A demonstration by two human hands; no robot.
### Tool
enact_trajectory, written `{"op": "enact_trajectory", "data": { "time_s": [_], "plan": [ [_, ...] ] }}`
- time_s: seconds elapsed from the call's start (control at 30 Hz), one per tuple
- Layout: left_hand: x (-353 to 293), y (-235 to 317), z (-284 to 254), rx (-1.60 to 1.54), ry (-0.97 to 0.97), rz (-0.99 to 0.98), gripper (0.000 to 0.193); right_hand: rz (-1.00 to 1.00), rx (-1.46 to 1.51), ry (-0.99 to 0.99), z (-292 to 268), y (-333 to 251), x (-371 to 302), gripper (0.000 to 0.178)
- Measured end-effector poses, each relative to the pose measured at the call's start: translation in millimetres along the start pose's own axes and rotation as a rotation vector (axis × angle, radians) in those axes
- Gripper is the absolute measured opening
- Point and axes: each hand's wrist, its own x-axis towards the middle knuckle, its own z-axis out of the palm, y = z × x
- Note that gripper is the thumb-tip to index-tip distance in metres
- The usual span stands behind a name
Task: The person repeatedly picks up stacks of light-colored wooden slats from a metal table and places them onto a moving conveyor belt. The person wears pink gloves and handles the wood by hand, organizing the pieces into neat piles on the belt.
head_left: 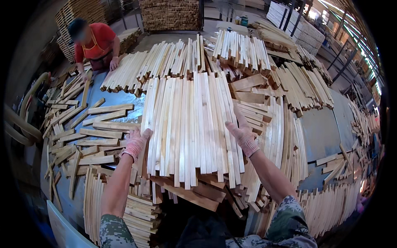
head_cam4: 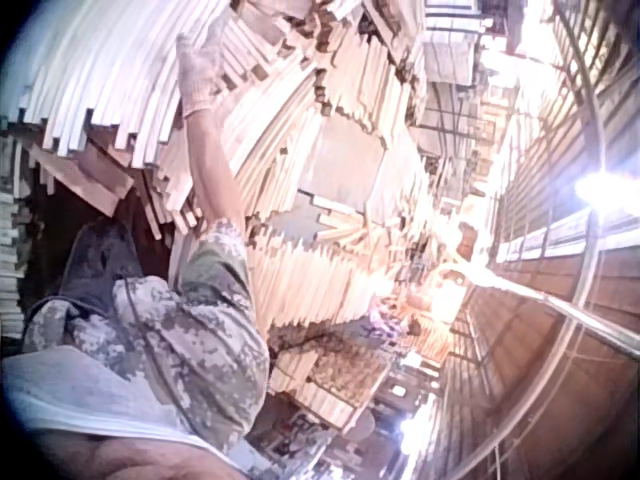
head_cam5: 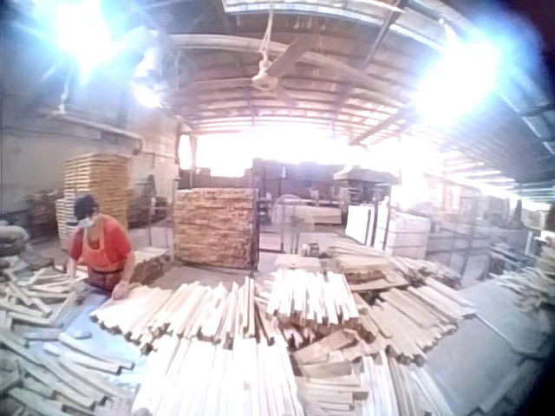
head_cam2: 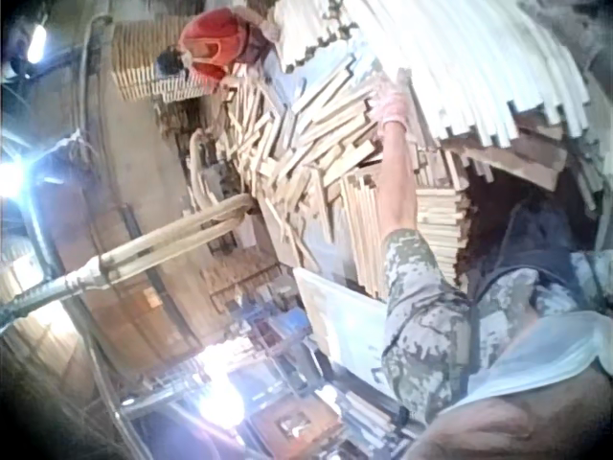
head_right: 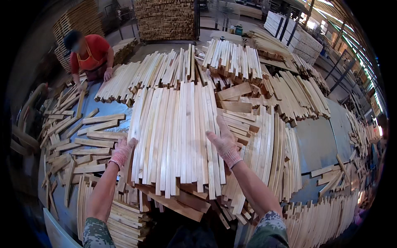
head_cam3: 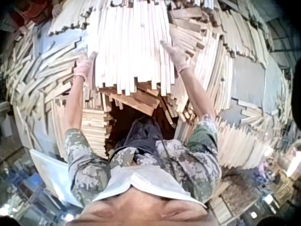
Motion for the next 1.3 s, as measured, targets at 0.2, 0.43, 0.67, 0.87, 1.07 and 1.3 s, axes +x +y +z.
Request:
{"op": "enact_trajectory", "data": {
  "time_s": [0.2,0.43,0.67,0.87,1.07,1.3],
  "plan": [
    [-5.1,4.4,-9.4,-0.143,-0.005,-0.018,0.120,0.004,0.177,-0.034,2.4,14.7,7.8,0.089],
    [-29.3,23.0,-34.1,-0.518,-0.018,0.058,0.084,0.083,0.273,0.028,4.5,-2.4,-3.5,0.085],
    [-26.3,11.5,-23.9,-0.873,-0.202,0.106,0.077,0.083,0.305,0.005,-0.9,-6.2,-1.1,0.079],
    [-31.3,14.1,-31.4,-1.180,-0.384,0.153,0.101,0.187,0.315,0.034,1.6,-27.3,3.1,0.070],
    [-42.8,7.8,-32.6,-1.288,-0.374,0.133,0.100,0.661,0.286,-0.043,0.7,-46.5,6.0,0.063],
    [-87.0,23.6,-49.0,-1.338,-0.289,0.194,0.123,0.519,0.214,-0.132,-11.7,-34.8,-7.3,0.070]
  ]
}}
